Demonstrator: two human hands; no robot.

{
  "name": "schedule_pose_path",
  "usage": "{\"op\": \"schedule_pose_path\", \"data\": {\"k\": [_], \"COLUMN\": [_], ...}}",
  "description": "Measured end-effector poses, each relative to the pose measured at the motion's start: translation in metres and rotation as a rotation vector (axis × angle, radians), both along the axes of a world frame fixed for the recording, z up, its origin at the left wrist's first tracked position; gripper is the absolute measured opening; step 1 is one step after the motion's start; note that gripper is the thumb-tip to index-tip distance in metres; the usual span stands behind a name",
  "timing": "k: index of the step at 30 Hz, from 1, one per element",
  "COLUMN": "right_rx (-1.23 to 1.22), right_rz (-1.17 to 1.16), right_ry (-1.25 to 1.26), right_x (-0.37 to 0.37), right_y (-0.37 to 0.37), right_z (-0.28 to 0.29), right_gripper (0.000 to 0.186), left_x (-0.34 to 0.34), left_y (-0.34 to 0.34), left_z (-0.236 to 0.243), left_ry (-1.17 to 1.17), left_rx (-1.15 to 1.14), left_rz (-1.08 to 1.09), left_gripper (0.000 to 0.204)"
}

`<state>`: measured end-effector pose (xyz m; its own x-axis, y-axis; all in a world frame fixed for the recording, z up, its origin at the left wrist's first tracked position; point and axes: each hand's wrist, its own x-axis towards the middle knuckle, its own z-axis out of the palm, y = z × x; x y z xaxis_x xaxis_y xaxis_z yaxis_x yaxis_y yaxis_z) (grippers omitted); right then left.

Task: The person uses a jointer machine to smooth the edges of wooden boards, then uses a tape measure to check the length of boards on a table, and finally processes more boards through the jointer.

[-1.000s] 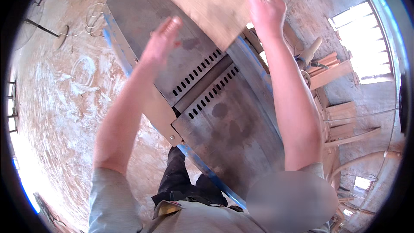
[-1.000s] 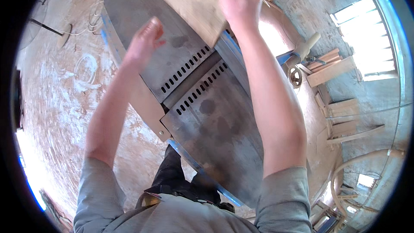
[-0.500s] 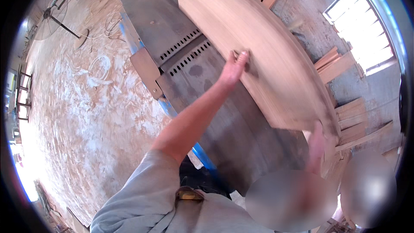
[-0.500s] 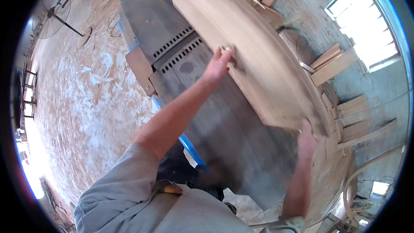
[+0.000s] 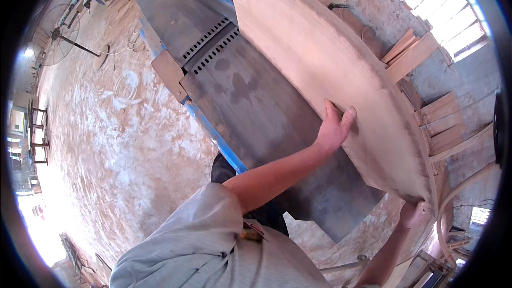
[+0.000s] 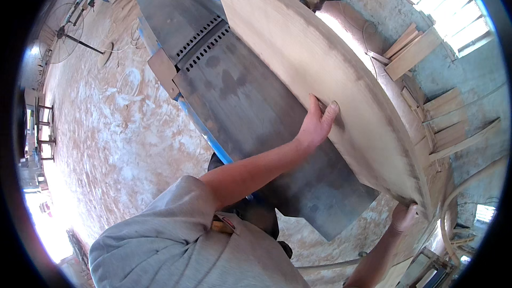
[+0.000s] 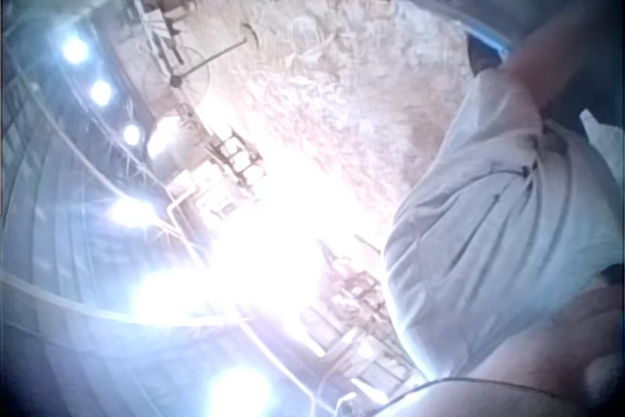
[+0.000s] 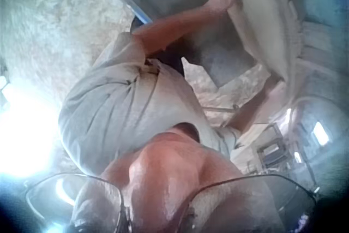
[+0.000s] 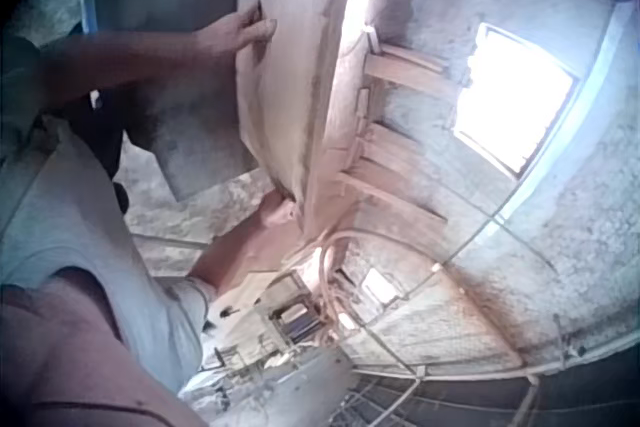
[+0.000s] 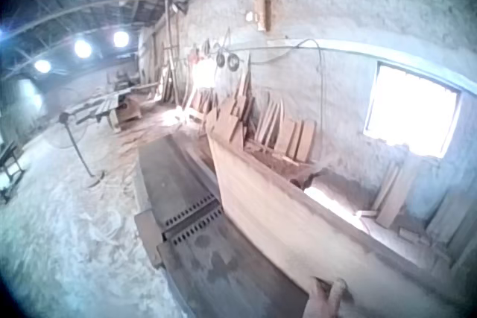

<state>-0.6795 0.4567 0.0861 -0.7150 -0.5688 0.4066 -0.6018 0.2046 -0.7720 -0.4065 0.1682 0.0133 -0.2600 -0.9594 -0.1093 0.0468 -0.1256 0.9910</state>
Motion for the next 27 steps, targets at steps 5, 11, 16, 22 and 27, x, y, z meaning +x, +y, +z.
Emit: {"op": "schedule_pose_path", "data": {"k": [5,11,16,22,27], "right_rx": [-0.176,-0.156,-0.466,-0.337,-0.263], "right_rz": [0.135,0.233,0.494,0.187,0.165], "right_ry": [-0.157,-0.198,-0.737,-0.54,-0.422], "right_x": [-0.016,0.007,0.032,0.082,0.117], "right_y": [-0.014,-0.055,-0.093,-0.147,-0.194], "right_z": [-0.038,-0.044,-0.033,-0.027,-0.02], "right_gripper": [0.035,0.056,0.059,0.063,0.065], "left_x": [0.024,0.059,0.089,0.119,0.144], "left_y": [-0.038,-0.083,-0.117,-0.164,-0.205], "left_z": [0.006,0.01,0.021,0.016,0.01], "left_ry": [-0.086,-0.069,-0.025,-0.083,-0.114], "left_rx": [0.015,0.074,0.052,0.074,0.103], "left_rz": [-0.011,-0.036,-0.088,-0.088,-0.072], "left_gripper": [0.104,0.097,0.107,0.111,0.11]}}
